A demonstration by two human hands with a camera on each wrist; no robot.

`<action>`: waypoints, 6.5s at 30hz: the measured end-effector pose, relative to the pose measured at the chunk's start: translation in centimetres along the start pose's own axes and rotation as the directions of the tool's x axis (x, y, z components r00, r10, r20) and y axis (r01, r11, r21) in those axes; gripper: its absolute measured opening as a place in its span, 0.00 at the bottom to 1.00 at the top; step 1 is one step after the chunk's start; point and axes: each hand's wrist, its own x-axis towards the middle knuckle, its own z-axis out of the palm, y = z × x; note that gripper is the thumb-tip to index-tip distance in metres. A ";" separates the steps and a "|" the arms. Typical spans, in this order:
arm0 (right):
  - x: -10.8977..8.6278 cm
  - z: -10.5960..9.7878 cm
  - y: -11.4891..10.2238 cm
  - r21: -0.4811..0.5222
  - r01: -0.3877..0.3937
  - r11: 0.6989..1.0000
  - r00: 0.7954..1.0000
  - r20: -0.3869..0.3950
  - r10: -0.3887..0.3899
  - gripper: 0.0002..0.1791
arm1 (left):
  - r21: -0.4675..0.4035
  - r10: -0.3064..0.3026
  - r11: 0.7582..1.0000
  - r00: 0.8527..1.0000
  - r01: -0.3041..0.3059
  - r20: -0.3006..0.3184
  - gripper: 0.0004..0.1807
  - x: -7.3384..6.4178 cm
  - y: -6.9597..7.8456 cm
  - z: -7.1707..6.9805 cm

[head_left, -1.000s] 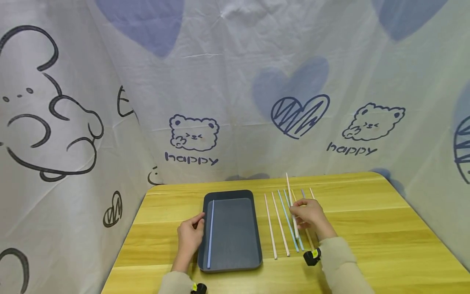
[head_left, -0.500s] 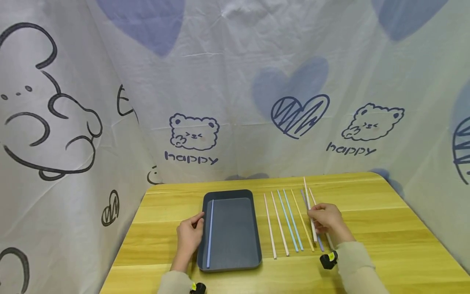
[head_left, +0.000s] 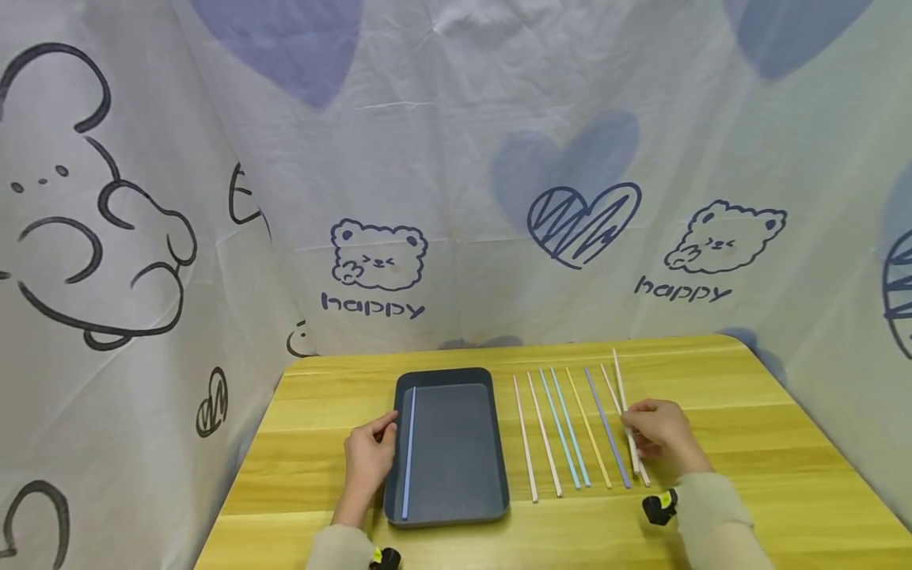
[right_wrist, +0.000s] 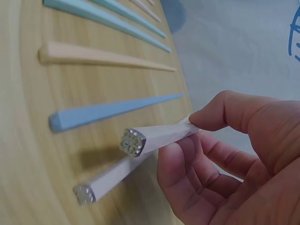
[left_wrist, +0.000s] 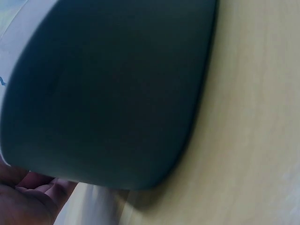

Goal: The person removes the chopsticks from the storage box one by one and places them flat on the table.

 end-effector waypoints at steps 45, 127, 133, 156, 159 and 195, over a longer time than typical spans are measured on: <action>0.4 -1.7 2.4 -0.229 0.019 0.973 0.989 -0.136 -0.051 0.19 | -0.009 -0.033 0.999 0.999 0.033 0.021 0.13 0.1 0.0 -0.2; -2.5 21.6 -10.5 0.131 0.290 0.948 0.940 0.147 -0.308 0.11 | 0.009 -0.006 1.000 1.000 0.006 -0.013 0.12 0.3 -0.3 0.2; -3.0 24.3 -10.0 0.157 0.263 0.952 0.938 0.189 -0.291 0.11 | 0.013 0.000 1.000 1.000 0.000 -0.007 0.12 0.2 -0.3 0.1; -4.7 28.7 -9.3 0.133 0.209 0.969 0.951 0.202 -0.233 0.06 | -0.011 -0.055 0.998 0.998 0.055 0.023 0.13 0.2 0.1 -0.3; -4.7 29.1 -9.3 0.132 0.204 0.970 0.953 0.201 -0.228 0.05 | -0.010 -0.046 0.999 0.999 0.046 0.027 0.13 0.2 0.2 -0.3; -5.2 30.8 -9.4 0.019 0.251 0.968 0.954 0.166 -0.250 0.07 | -0.031 -0.045 0.998 0.998 0.047 0.035 0.13 0.2 0.2 -0.5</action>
